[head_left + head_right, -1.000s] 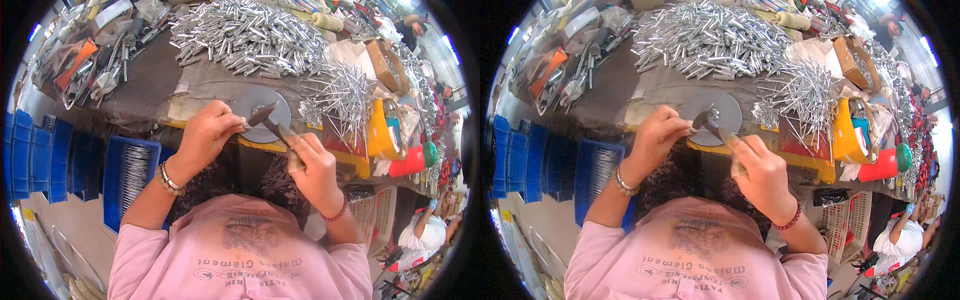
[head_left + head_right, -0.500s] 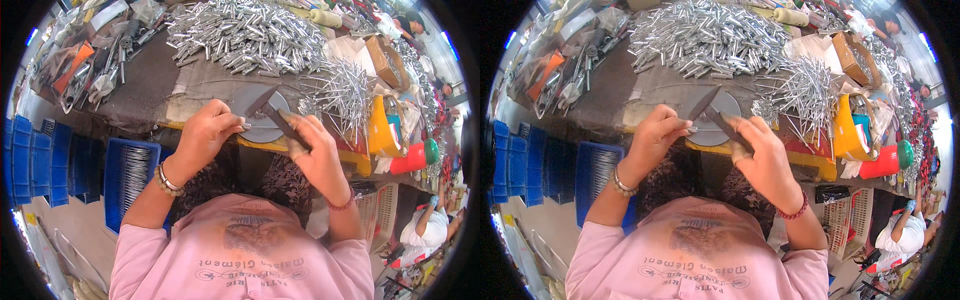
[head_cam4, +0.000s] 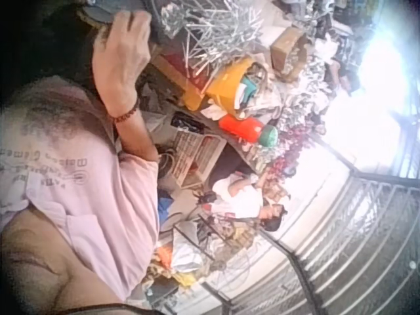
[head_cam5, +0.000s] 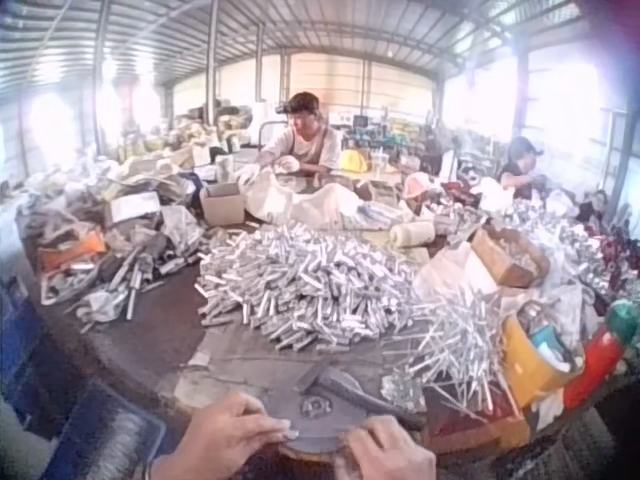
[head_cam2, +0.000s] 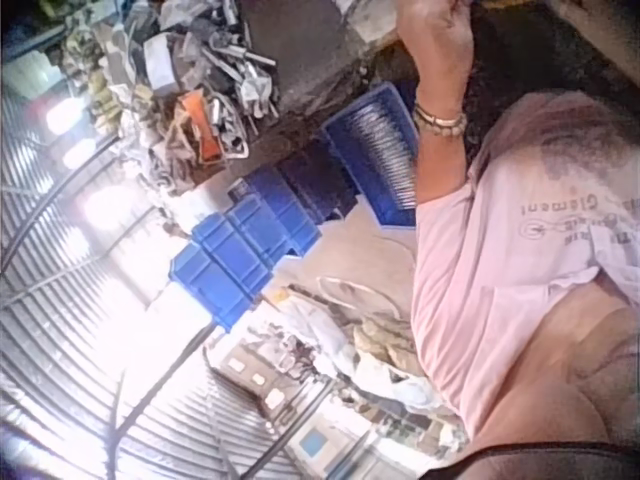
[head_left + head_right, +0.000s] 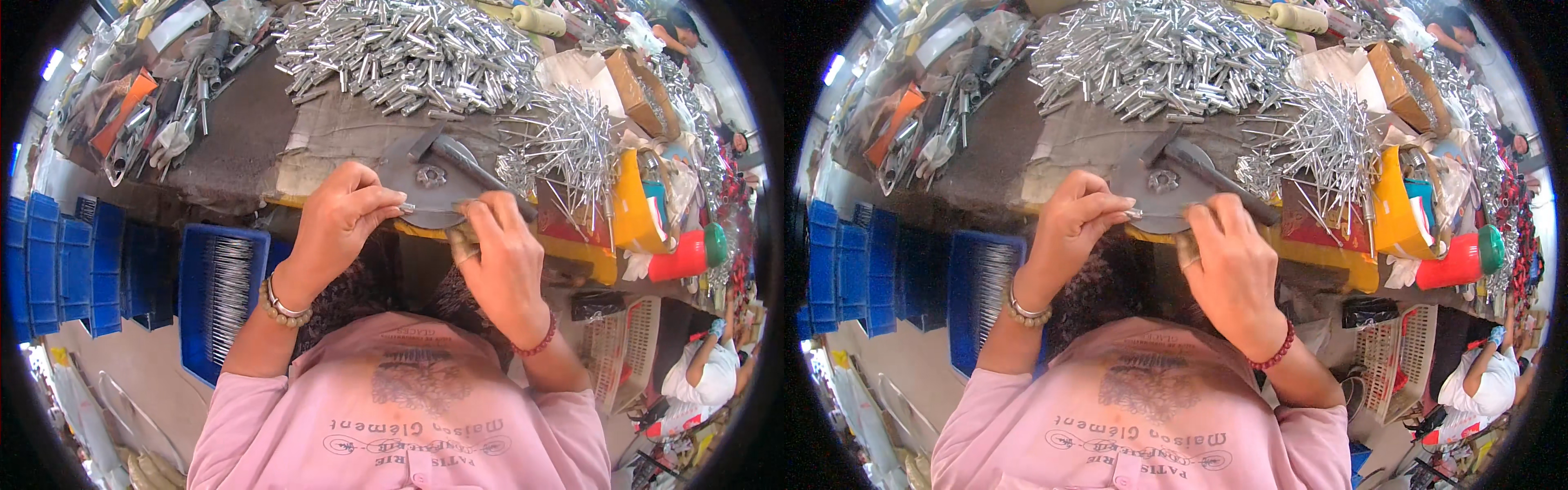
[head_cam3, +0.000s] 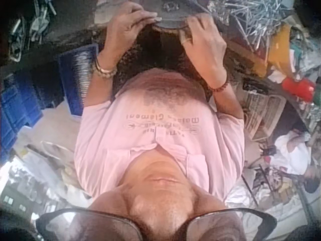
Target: The person assembles metal components by hand and using a hammer, placing each finished piece into a blue plastic bin.
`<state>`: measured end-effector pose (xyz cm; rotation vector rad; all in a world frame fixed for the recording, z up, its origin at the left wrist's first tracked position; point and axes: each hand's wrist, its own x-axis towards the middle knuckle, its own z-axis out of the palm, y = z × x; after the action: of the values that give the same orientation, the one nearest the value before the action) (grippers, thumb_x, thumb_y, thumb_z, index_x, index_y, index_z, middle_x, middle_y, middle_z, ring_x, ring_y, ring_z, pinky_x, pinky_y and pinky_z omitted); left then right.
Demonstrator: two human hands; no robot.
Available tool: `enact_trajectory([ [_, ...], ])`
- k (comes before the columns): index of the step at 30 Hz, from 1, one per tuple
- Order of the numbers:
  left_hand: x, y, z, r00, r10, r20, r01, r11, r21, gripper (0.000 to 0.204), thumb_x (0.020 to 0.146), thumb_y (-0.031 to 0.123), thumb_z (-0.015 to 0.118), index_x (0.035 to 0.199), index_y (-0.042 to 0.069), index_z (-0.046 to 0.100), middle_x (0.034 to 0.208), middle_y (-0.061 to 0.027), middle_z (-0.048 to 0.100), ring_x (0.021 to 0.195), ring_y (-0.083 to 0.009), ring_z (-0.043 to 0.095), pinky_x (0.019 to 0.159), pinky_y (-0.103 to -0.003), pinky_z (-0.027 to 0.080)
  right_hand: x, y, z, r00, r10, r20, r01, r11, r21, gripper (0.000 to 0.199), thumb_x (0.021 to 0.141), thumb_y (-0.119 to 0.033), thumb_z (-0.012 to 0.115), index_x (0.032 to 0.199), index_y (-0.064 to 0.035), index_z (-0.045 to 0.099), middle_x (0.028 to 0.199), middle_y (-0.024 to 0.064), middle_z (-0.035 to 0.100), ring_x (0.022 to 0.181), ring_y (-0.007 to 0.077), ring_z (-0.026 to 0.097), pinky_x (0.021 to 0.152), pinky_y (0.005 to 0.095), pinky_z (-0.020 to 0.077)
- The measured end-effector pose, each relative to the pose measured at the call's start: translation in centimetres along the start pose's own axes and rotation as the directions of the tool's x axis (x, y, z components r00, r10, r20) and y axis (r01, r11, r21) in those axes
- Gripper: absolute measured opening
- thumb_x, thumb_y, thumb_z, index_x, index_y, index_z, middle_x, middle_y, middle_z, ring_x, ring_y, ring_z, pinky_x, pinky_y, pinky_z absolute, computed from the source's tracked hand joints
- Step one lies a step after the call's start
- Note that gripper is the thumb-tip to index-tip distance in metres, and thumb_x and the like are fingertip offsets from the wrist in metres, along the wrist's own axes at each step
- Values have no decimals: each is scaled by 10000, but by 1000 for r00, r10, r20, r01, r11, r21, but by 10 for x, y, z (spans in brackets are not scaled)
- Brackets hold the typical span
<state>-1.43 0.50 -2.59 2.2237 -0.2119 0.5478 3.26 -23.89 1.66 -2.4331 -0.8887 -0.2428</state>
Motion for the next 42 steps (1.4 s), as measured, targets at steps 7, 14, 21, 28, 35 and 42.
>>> enact_trajectory([
  [7, -2, 3, 1, 999, 31, -29, -30, 999, 27, 266, 884, 26, 863, 1144, 81, 843, 1061, -84, 647, 920, -221, 633, 788, -324, 521, -10, 4, 3, 993, 51, 109, -66, 988, 141, 151, 907, -101, 782, 1027, -62, 699, 897, 135, 698, 794, 383, 721, 717, 498, 571],
  [14, -37, 31, 19, 889, -458, -24, 406, 811, -420, 413, 1055, 78, 736, 1464, 107, 689, 1059, -46, 770, 780, -118, 676, 661, -266, 536, -16, 1, 2, 849, 185, 496, -463, 713, 526, 144, 998, -48, 744, 1129, 13, 731, 757, 49, 639, 618, 47, 569, 562, 264, 456],
  [21, -40, 39, 23, 784, -581, 219, 539, 462, -704, 626, 1120, 126, 641, 1690, 98, 383, 1071, -83, 788, 724, -52, 630, 586, -190, 495, -19, -18, 4, 689, 216, 692, -710, 393, 585, 208, 1027, -77, 698, 1199, 40, 712, 849, 17, 717, 679, 58, 583, 613, 264, 492],
  [28, -52, 35, 12, 740, -659, 137, 475, 367, -799, 648, 1001, 53, 790, 1568, 71, 477, 1007, -11, 709, 721, -28, 568, 562, -193, 429, -27, -31, 32, 762, 162, 627, -597, 549, 585, 252, 1008, 1, 710, 1260, 2, 704, 905, 36, 720, 790, 65, 653, 676, 266, 557],
  [35, -127, -33, -42, 591, -769, -245, 505, 589, -631, 547, 1009, 104, 761, 1497, 53, 520, 1032, -19, 722, 748, -51, 562, 597, -210, 429, -30, -20, 40, 697, 154, 700, -670, 486, 561, 321, 1100, -41, 644, 1418, -5, 614, 1091, 62, 713, 820, 89, 685, 723, 225, 558],
  [42, -281, -177, -98, 69, -902, -426, 659, 362, -659, 552, 889, 32, 805, 1399, 16, 594, 975, -87, 739, 802, -155, 649, 726, -293, 524, -28, -19, 54, 636, 174, 752, -711, 511, 483, 272, 1120, -60, 629, 1383, 11, 628, 1093, 76, 740, 805, 90, 687, 714, 236, 560],
])
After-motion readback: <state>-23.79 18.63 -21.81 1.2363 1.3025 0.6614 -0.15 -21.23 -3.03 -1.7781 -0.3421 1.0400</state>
